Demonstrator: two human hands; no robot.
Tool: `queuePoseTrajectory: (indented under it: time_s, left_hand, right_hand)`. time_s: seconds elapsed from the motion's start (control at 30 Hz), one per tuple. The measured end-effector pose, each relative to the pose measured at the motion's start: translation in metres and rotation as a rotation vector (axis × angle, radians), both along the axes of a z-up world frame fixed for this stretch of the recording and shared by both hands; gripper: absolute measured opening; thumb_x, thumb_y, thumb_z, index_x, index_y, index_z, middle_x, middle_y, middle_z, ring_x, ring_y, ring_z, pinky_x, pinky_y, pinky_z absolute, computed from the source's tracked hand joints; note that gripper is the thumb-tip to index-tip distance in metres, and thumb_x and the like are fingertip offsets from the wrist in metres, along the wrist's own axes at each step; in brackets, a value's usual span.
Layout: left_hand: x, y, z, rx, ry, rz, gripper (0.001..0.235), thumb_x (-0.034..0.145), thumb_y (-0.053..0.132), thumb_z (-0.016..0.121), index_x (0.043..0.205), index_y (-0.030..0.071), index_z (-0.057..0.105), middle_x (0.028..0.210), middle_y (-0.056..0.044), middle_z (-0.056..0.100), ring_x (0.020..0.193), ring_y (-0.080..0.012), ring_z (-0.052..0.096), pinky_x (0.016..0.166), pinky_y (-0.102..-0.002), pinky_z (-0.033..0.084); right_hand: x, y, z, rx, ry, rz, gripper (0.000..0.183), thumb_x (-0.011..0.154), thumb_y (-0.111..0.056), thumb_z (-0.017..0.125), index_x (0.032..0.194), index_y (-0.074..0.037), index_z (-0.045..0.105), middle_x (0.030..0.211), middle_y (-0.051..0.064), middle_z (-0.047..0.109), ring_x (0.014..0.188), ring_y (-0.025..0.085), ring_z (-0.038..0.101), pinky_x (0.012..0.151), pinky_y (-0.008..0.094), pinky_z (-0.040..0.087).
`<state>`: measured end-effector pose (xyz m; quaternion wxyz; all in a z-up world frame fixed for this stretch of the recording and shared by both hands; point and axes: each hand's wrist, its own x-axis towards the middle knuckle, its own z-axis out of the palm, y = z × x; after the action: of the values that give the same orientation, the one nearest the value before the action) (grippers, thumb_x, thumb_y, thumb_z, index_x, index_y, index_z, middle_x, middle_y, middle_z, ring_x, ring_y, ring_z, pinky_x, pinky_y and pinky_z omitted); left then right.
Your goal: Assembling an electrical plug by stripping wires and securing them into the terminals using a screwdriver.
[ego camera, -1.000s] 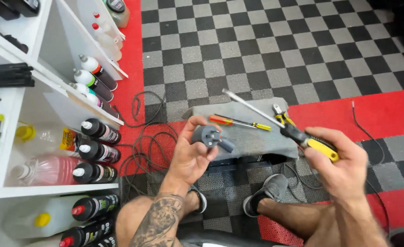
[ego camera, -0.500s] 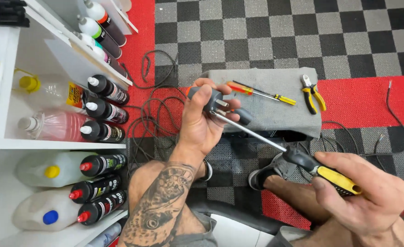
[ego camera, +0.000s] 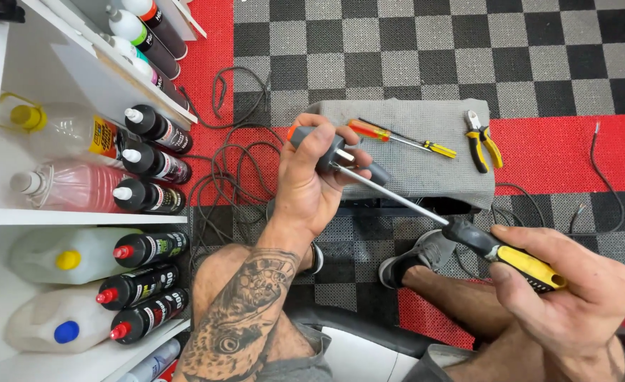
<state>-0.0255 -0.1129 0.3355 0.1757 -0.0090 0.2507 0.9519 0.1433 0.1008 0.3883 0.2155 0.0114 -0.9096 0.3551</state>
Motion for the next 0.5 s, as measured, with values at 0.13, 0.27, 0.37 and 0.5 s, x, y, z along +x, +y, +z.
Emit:
queuePoseTrajectory:
  time_s: [0.13,0.27,0.37,0.5]
  left_hand:
    - [-0.002,-0.003,0.004,-0.037,0.003,0.063,0.019,0.083,0.008,0.066,0.095,0.009,0.051,0.087,-0.018,0.064,0.070,-0.0318,0.068,0.055,-0.044,0.061]
    - [-0.003,-0.001,0.001,-0.016,-0.119,0.179,0.018,0.079,-0.002,0.063,0.088,0.010,0.054,0.083,-0.016,0.061,0.062,-0.0242,0.062,0.051,-0.043,0.060]
    - [-0.007,0.002,-0.001,-0.038,-0.066,0.284,0.020,0.080,0.002,0.066,0.086,0.015,0.052,0.080,-0.012,0.059,0.057,-0.0180,0.053,0.045,-0.031,0.047]
    - [-0.016,-0.001,-0.001,-0.037,-0.066,0.297,0.015,0.086,0.016,0.067,0.084,0.017,0.052,0.071,-0.005,0.049,0.053,-0.0149,0.047,0.038,-0.023,0.032]
  right_hand:
    - [-0.010,0.001,0.000,-0.420,-0.291,0.039,0.034,0.081,-0.011,0.064,0.112,0.003,0.065,0.073,0.006,0.056,0.054,0.010,0.049,0.047,0.020,0.037]
    - [-0.022,0.010,-0.024,-1.195,-0.648,0.166,0.045,0.085,-0.015,0.057,0.123,0.011,0.060,0.084,0.027,0.066,0.048,0.015,0.042,0.022,0.017,0.028]
    - [-0.015,0.007,-0.049,-1.347,-0.754,0.184,0.045,0.088,-0.018,0.056,0.124,0.008,0.059,0.073,0.031,0.064,0.032,0.013,0.039,0.017,0.021,0.021]
    - [-0.016,-0.017,-0.054,-1.693,-0.807,0.248,0.039,0.093,-0.017,0.055,0.125,0.004,0.058,0.066,0.022,0.048,0.042,0.010,0.032,0.030,0.014,0.019]
